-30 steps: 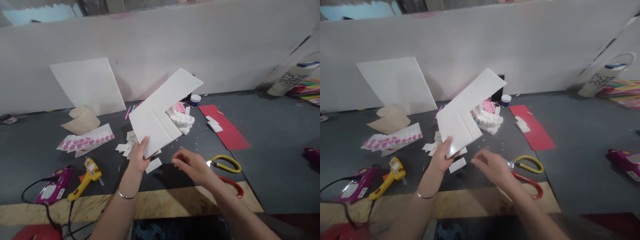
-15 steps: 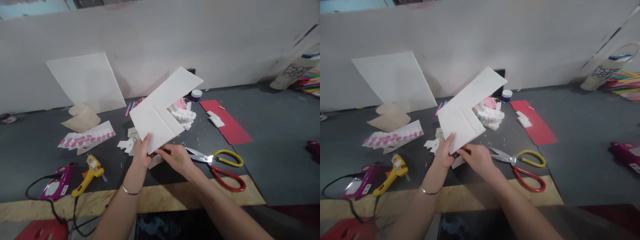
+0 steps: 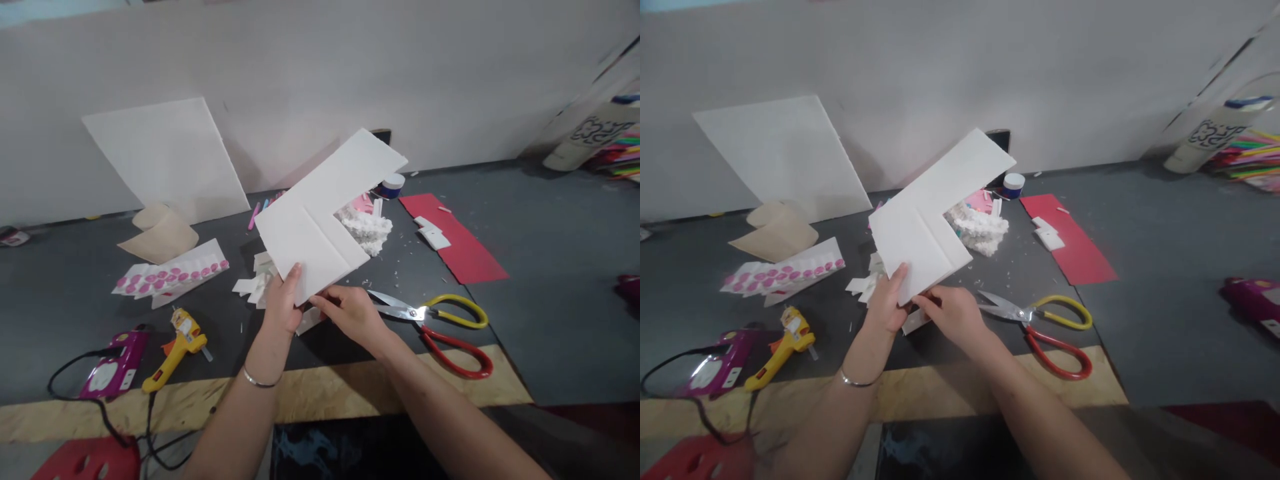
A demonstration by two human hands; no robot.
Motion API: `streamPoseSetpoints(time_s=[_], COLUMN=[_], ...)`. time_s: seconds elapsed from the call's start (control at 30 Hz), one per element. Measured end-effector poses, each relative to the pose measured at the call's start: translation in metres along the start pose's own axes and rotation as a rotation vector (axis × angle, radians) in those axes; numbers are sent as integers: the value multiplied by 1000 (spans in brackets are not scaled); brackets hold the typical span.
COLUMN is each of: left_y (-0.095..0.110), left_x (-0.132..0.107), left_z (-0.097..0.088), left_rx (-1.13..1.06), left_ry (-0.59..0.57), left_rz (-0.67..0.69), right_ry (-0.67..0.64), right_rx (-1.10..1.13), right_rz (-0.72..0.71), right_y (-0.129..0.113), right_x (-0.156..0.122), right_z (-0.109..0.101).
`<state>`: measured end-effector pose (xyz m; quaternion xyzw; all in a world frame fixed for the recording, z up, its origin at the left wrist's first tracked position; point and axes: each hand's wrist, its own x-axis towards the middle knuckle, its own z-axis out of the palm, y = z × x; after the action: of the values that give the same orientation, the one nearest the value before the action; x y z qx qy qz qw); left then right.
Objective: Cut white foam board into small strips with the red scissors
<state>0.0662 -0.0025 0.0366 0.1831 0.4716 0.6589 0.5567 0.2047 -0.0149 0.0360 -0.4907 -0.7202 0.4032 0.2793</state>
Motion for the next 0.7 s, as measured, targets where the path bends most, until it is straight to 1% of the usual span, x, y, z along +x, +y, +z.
streamPoseSetpoints(time_s=[0.07,0.13,0.2,0.23,0.3,0.33,0.4,0.43,0.5,0.57,0.63,0.7], left_y=[1,2,3,4,5,5,6,6,6,6,6,8], left_x=[0,0,1,1,2,3,3,3,3,3,3,3], left_z=[0,0,-1,-1,-3,-3,-4,-4,-4,-4,-3,-3], left_rx=[3,1,-2,-2,1,4,13,18,38,66,92,109], left_ry=[-11,-31,-39,-37,-27,-31,-41,-40,-31,-30,-39,-42], left_rz=[8,15,30,44,86,106,133,141,149,169,189,192], right_ry=[-27,-59,-62,-38,72,122,172,158,129,143,161,149], right_rx=[-23,-86,-181,-230,-360,-451,-619,-659,-652,-613,-590,-606], right_rz=[-3,-13,-30,-39,-126,-136,-109,-118,-169,-194,-183,-150], right_y=[-4,-6,-1,6,28,43,77,93,120,134,138,136], right_x=[-2,-6,-16,-23,-42,-54,-78,-89,-109,-121,-124,-122], right_z=[-4,-15,-34,-46,-72,-85,-107,-115,-123,-124,-121,-120])
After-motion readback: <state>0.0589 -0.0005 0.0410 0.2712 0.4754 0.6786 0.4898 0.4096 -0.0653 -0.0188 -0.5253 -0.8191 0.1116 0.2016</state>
